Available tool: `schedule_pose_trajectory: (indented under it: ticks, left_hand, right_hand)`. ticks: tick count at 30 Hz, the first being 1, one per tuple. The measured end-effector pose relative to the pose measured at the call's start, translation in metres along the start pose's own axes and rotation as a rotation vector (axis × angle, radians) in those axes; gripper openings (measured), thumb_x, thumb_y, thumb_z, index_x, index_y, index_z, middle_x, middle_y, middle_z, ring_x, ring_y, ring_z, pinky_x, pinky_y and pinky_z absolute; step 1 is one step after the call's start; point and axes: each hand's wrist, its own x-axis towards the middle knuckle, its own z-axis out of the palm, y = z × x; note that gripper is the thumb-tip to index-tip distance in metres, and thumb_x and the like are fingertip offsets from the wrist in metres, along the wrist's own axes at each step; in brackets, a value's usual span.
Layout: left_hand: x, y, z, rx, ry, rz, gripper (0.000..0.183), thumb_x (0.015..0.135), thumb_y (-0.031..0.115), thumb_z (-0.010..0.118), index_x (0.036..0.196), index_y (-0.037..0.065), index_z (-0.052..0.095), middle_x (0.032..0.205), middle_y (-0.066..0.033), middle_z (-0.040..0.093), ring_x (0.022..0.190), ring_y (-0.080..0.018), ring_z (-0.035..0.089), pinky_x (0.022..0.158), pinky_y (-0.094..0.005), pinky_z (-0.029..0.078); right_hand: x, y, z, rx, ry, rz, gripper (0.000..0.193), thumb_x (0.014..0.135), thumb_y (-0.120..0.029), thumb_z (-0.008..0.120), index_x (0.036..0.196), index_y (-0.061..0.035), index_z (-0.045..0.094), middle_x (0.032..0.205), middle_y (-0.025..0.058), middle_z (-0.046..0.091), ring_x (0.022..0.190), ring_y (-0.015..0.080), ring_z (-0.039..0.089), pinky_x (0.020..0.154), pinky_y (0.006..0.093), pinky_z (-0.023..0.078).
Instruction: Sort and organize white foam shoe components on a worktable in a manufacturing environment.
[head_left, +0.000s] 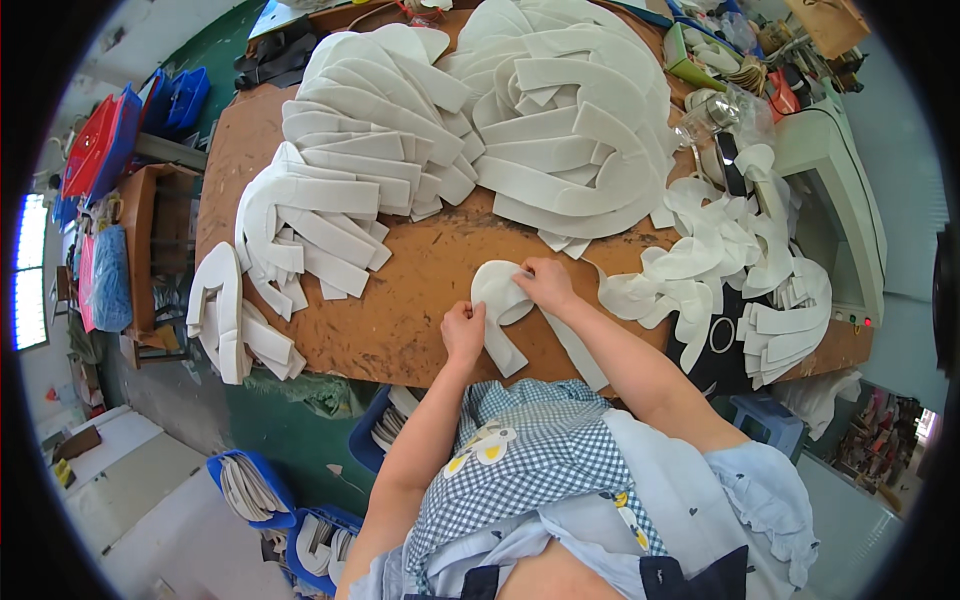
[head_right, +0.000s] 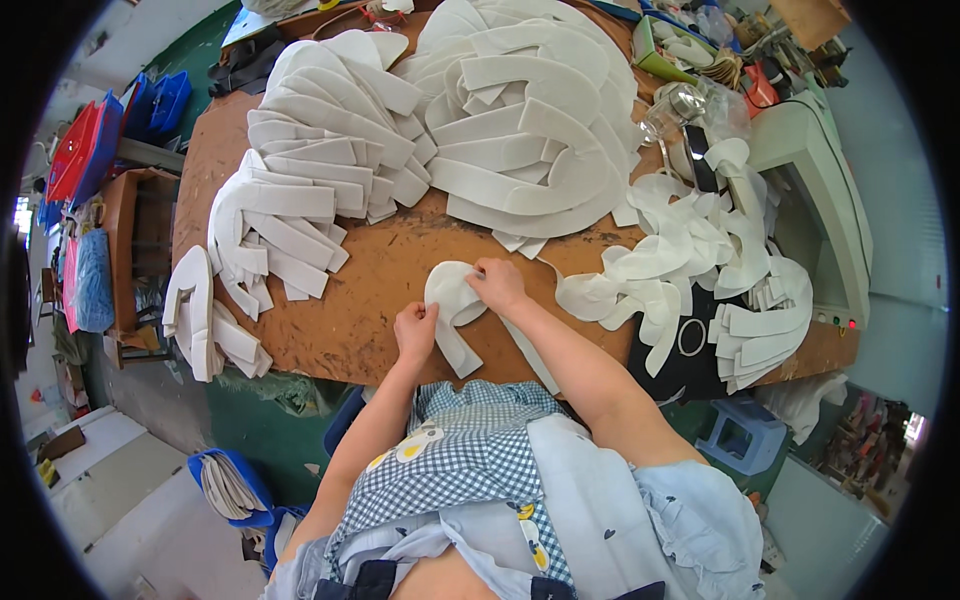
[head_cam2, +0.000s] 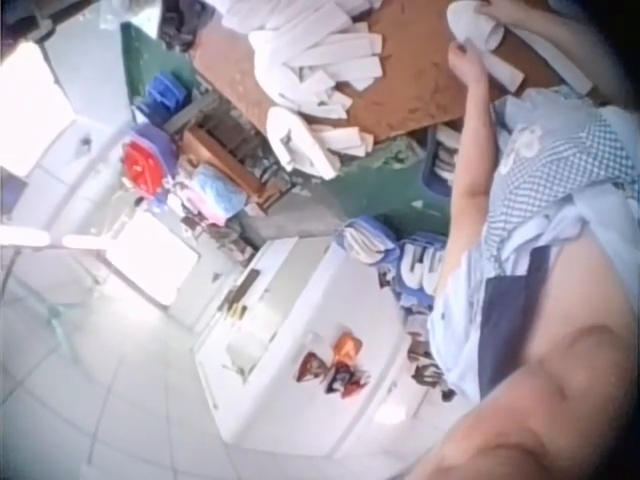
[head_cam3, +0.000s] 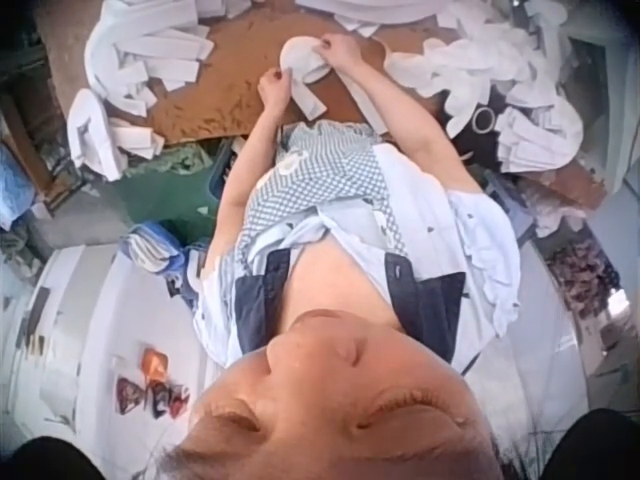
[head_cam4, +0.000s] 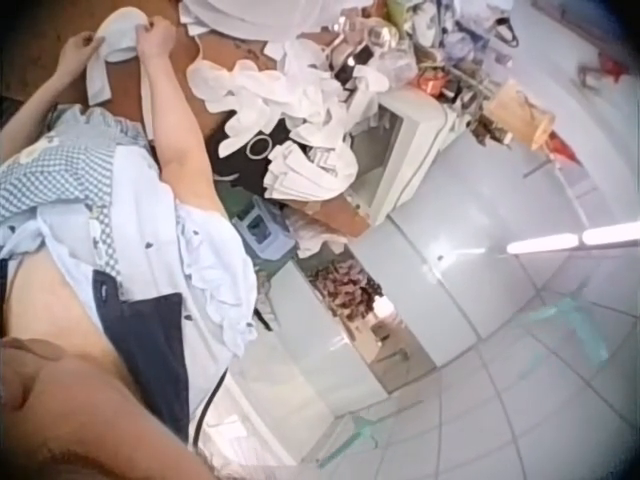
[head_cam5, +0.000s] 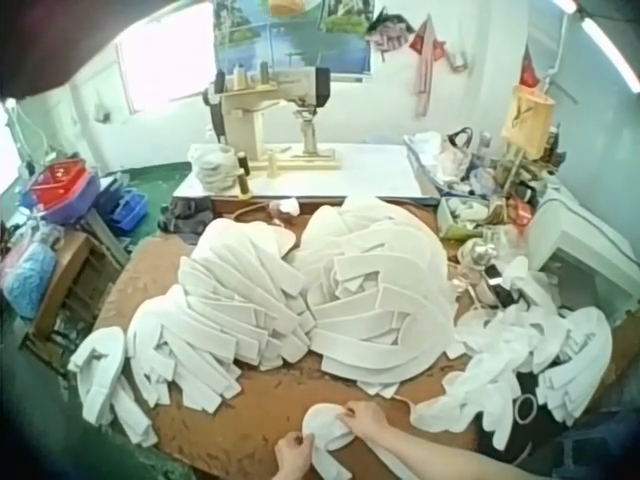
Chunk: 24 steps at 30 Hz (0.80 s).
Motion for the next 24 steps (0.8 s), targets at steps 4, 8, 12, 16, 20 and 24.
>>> schedule_pose_trajectory:
  ticks: [4, 8, 12, 16, 20, 24]
  left_hand:
    - [0.003, 0.0, -0.001, 0.002, -0.006, 0.017, 0.03, 0.08, 0.03, 0.068, 0.082, 0.0, 0.067, 0.069, -0.0135, 0.067, 0.068, -0.0282, 0.066, 0.063, -0.038, 0.05]
    - [-0.009, 0.001, -0.009, 0.079, -0.089, -0.036, 0.03, 0.079, 0.031, 0.069, 0.08, 0.001, 0.067, 0.069, -0.0116, 0.067, 0.067, -0.0256, 0.067, 0.063, -0.0361, 0.051]
    - [-0.023, -0.019, -0.016, 0.022, -0.258, -0.128, 0.027, 0.08, 0.028, 0.069, 0.079, 0.001, 0.067, 0.07, -0.0083, 0.068, 0.062, -0.0183, 0.067, 0.061, -0.0307, 0.051]
    - [-0.028, -0.025, -0.016, -0.373, -0.373, -0.349, 0.021, 0.085, 0.02, 0.066, 0.08, 0.0, 0.066, 0.07, -0.0056, 0.067, 0.06, -0.0142, 0.067, 0.056, -0.0255, 0.051]
    - [-0.025, -0.026, -0.016, -0.352, -0.405, -0.337, 0.021, 0.087, 0.019, 0.065, 0.081, -0.001, 0.065, 0.069, -0.0057, 0.066, 0.061, -0.0147, 0.067, 0.053, -0.0237, 0.051]
    - [-0.027, -0.023, -0.015, -0.298, -0.353, -0.328, 0.023, 0.085, 0.02, 0.068, 0.077, -0.001, 0.066, 0.069, -0.0068, 0.066, 0.059, -0.0133, 0.066, 0.052, -0.0239, 0.051]
  right_hand:
    - [0.002, -0.008, 0.003, -0.125, -0.012, 0.022, 0.024, 0.076, -0.028, 0.066, 0.08, -0.004, 0.066, 0.077, 0.0162, 0.066, 0.076, 0.0345, 0.064, 0.069, 0.044, 0.05]
    - [0.003, -0.008, 0.005, -0.17, -0.025, 0.058, 0.024, 0.075, -0.028, 0.064, 0.079, -0.0041, 0.066, 0.078, 0.0169, 0.066, 0.077, 0.0355, 0.064, 0.071, 0.0453, 0.05]
    - [0.004, -0.008, 0.007, -0.175, -0.018, 0.044, 0.024, 0.074, -0.028, 0.064, 0.08, -0.0043, 0.067, 0.079, 0.0169, 0.067, 0.078, 0.0353, 0.064, 0.071, 0.0452, 0.05]
    - [0.006, -0.005, 0.007, -0.164, -0.013, 0.043, 0.025, 0.075, -0.029, 0.065, 0.081, -0.0046, 0.067, 0.081, 0.0166, 0.067, 0.08, 0.0349, 0.064, 0.072, 0.0449, 0.05]
    - [0.009, -0.001, 0.007, -0.163, -0.025, 0.028, 0.028, 0.075, -0.032, 0.067, 0.082, -0.0046, 0.068, 0.081, 0.0166, 0.067, 0.08, 0.0347, 0.064, 0.073, 0.0449, 0.05]
    - [0.008, -0.004, 0.006, -0.159, -0.03, 0.025, 0.029, 0.075, -0.033, 0.068, 0.083, -0.0046, 0.067, 0.081, 0.0169, 0.067, 0.081, 0.0348, 0.064, 0.073, 0.045, 0.05]
